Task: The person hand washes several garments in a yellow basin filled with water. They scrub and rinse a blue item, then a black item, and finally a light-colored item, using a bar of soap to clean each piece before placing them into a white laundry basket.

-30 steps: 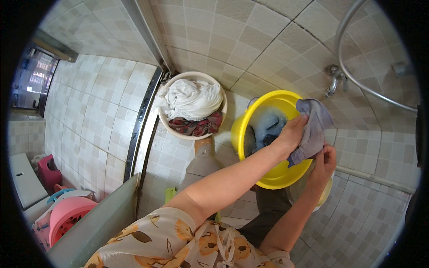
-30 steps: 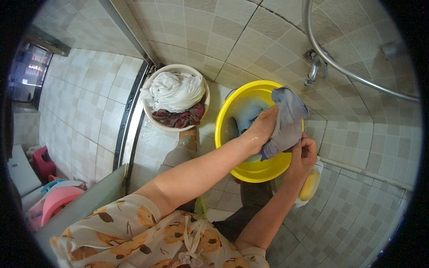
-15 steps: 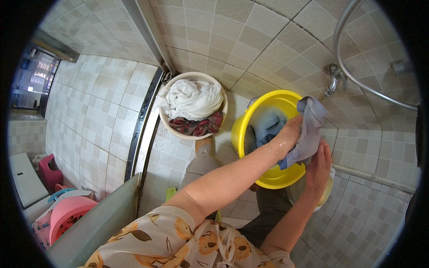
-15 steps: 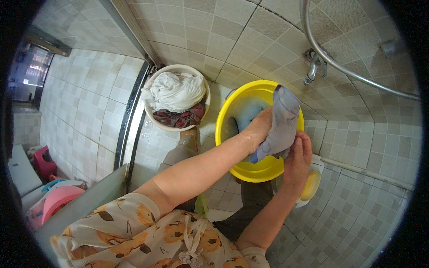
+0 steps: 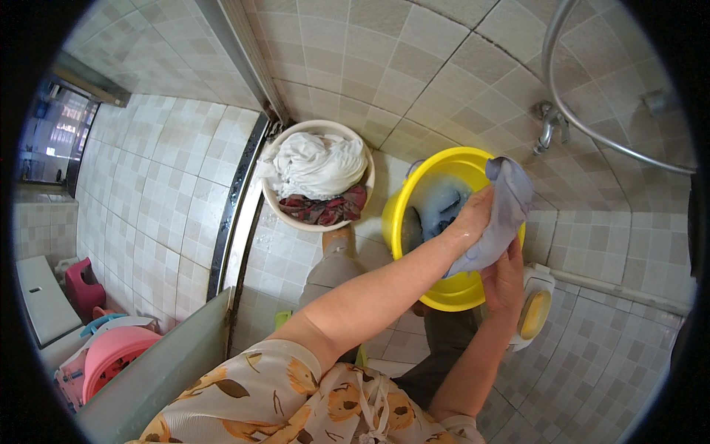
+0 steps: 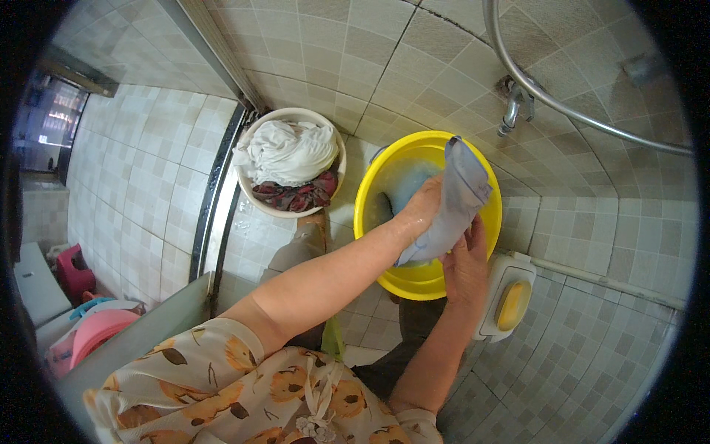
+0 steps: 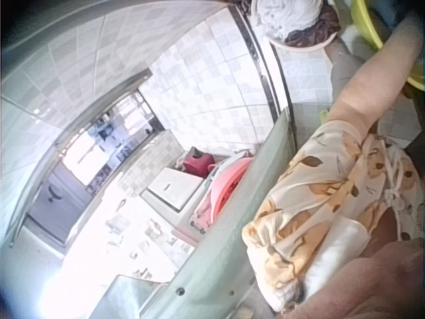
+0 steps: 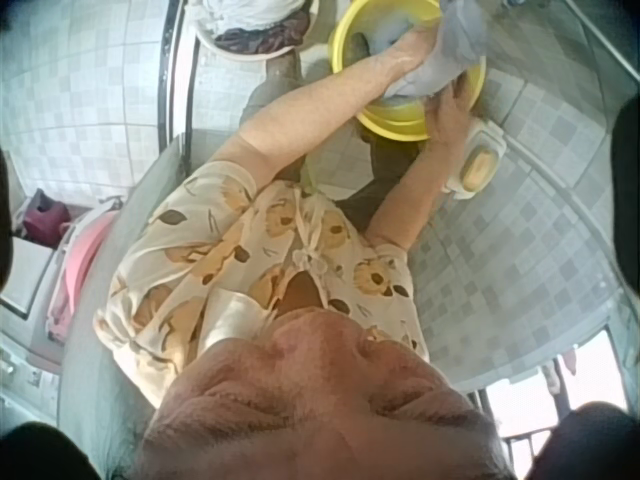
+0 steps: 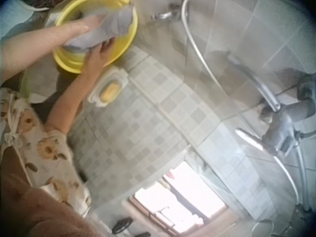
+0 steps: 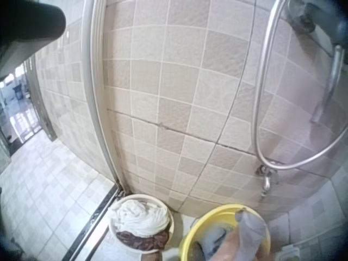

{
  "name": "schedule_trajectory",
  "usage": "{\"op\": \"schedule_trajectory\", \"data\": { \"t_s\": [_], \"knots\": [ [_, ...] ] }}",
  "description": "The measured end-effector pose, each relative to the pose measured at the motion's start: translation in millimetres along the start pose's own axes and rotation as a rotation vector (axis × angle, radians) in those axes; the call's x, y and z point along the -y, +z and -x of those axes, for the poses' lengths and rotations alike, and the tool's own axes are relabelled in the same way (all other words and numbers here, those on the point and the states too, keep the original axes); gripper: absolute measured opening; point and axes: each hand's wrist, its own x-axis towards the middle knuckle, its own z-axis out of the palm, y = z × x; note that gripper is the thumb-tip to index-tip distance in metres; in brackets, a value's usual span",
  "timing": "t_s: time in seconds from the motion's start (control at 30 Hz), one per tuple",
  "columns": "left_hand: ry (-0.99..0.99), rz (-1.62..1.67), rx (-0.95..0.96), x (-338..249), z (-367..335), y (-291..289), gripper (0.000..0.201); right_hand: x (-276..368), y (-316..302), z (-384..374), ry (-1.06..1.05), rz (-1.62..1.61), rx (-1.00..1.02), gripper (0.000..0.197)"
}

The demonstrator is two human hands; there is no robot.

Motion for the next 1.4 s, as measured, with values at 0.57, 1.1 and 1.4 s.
{"op": "schedule_trajectory", "data": {
  "t_s": [0.57,1.1,1.4],
  "knots": [
    [-0.295,0.133,-0.638,30,-13,-8,0.037,-6,-38,4,-0.097,-0.335,-0.251,0.046],
    [-0.527,1.002,-0.142,51,9,-4,0.035,-9,64,21,-0.724,1.170,0.028,0.035],
    [-0.614,0.536,-0.276,-2,12,17,0.040,-1,17,-64,-0.523,1.153,-0.427,0.039]
  ]
}}
